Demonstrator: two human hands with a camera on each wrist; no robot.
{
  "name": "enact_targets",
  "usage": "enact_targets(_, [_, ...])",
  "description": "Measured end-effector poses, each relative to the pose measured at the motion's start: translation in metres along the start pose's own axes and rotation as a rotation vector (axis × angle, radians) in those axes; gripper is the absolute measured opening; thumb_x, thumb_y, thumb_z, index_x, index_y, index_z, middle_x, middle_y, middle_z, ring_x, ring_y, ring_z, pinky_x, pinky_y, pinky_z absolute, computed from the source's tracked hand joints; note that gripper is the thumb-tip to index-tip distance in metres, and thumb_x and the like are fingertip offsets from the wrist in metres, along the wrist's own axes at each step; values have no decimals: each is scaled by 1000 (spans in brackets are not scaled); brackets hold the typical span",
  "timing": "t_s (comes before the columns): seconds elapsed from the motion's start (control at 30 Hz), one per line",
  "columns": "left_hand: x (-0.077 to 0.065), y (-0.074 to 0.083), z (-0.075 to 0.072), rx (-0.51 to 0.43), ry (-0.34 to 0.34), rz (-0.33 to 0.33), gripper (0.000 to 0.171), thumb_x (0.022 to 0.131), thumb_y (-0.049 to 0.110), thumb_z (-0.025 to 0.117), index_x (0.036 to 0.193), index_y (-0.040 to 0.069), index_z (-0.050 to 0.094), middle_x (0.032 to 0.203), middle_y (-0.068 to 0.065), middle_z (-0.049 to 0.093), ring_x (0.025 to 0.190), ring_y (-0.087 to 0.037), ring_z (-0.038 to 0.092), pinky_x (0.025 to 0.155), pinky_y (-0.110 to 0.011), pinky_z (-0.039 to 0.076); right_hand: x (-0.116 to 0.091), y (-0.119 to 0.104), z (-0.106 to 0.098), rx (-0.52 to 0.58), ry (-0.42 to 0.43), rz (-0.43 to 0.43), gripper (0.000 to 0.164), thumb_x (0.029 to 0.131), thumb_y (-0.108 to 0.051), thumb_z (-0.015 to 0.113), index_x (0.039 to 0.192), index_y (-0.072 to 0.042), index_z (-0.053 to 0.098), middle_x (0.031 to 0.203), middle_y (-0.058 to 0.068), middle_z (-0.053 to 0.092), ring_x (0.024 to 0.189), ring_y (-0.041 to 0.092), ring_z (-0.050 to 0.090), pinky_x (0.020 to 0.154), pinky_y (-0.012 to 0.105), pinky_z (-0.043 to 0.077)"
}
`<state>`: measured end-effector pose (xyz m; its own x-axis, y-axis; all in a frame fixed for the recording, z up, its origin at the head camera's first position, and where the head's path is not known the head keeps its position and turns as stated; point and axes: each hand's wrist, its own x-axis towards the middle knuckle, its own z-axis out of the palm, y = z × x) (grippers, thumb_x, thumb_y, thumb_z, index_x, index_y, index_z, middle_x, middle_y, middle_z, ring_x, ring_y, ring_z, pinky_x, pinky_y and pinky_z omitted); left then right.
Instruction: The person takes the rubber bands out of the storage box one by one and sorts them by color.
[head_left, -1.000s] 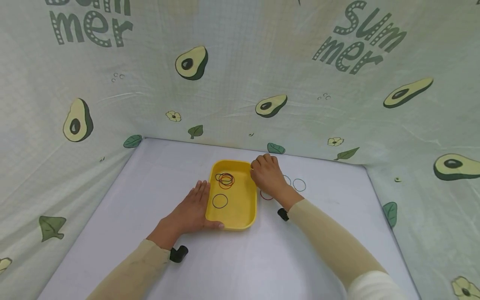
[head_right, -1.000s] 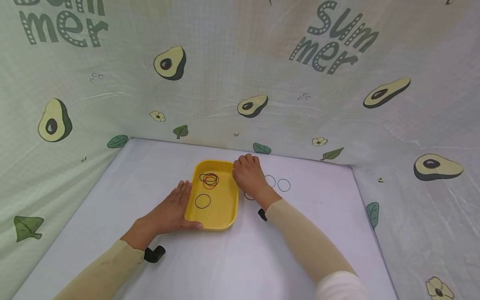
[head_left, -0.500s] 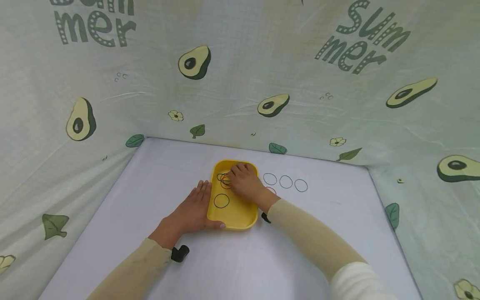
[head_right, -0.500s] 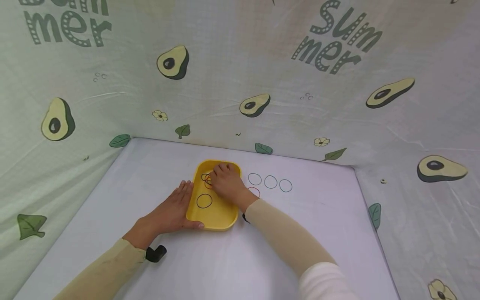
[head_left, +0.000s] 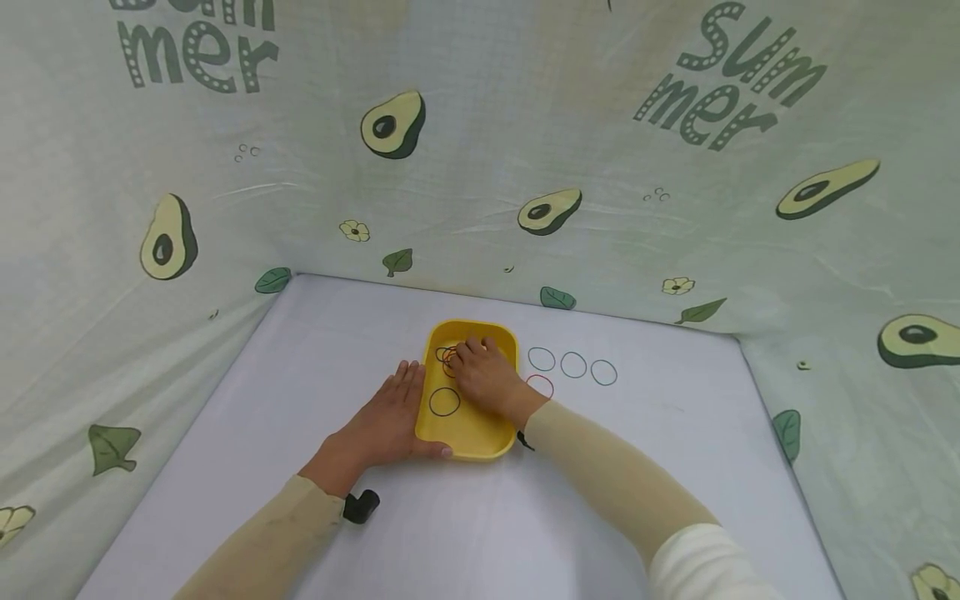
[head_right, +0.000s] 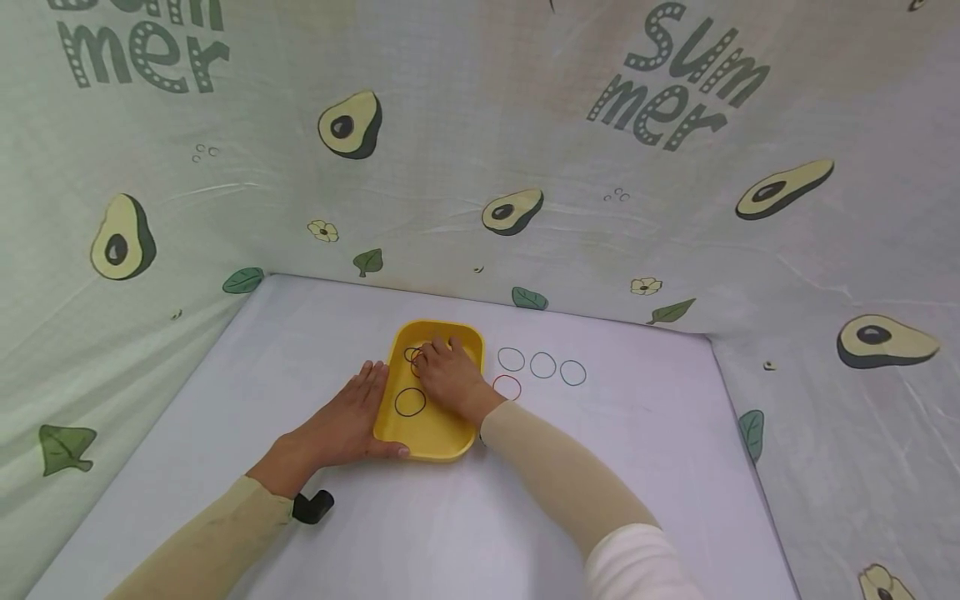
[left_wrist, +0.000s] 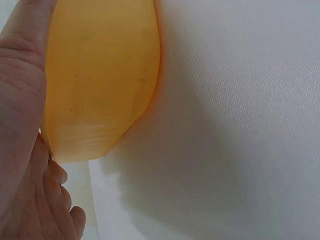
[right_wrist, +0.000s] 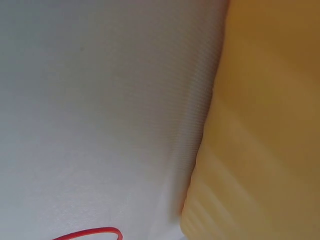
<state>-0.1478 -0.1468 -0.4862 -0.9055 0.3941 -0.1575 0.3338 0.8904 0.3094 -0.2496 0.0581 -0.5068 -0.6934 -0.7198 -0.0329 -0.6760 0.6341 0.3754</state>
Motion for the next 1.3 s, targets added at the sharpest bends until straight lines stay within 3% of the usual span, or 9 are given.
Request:
enact_targets(0.27, [2, -1, 1, 1, 1, -4, 142, 79, 87, 67, 165, -9, 7, 174, -28, 8, 164, -42, 3, 132, -55, 18, 1, 1, 2, -24, 8, -12, 36, 114, -33, 44, 141, -15, 62, 130, 3, 58, 122, 26, 47, 109, 46, 44])
enact_targets(0.6, [1, -3, 0, -9, -10, -17, 143, 79, 86, 68, 166, -8, 5, 175, -28, 7, 164, -42, 2, 132, -55, 17, 1, -2, 1, -51, 18, -114, 37, 111, -27, 57, 146, -15, 60, 144, 5, 58, 134, 26, 47, 120, 48, 41])
enact_targets(0.73, [2, -3, -1, -7, -19, -21, 142, 79, 86, 68, 166, -8, 5, 175, -27, 7, 164, -41, 1, 133, -54, 15, 0, -3, 1, -46, 5, -123, 38, 112, -28, 54, 147, -14, 60, 145, 4, 59, 135, 25, 47, 119, 47, 41])
enact_targets(0.83, [3, -2, -1, -5, -22, -23, 142, 79, 86, 67, 166, -7, 5, 175, -26, 7, 164, -40, 1, 133, -53, 14, -2, -3, -1, 2, -16, -133, 37, 113, -32, 50, 143, -14, 63, 145, 2, 61, 135, 25, 47, 118, 46, 42])
enact_targets(1.0, [3, -1, -1, 1, -20, -18, 143, 79, 87, 67, 166, -8, 5, 175, -26, 8, 164, -41, 1, 133, -53, 15, -10, -2, -9, 170, -30, -141, 36, 111, -35, 49, 131, -13, 70, 142, 3, 66, 132, 24, 49, 116, 48, 41])
enact_targets(1.17, [1, -1, -2, -5, -13, -12, 142, 79, 86, 67, 165, -9, 6, 175, -27, 9, 164, -41, 2, 133, -53, 16, -11, 4, -12, 219, 57, -105, 36, 111, -34, 55, 138, -13, 67, 138, 4, 63, 133, 25, 49, 120, 50, 38])
enact_targets(1.3, [1, 0, -1, -14, -15, -16, 142, 79, 85, 68, 166, -8, 5, 175, -27, 8, 164, -41, 2, 133, -54, 16, -8, 8, -9, 242, 114, -143, 34, 110, -31, 59, 141, -17, 64, 145, 2, 58, 139, 24, 46, 122, 48, 36])
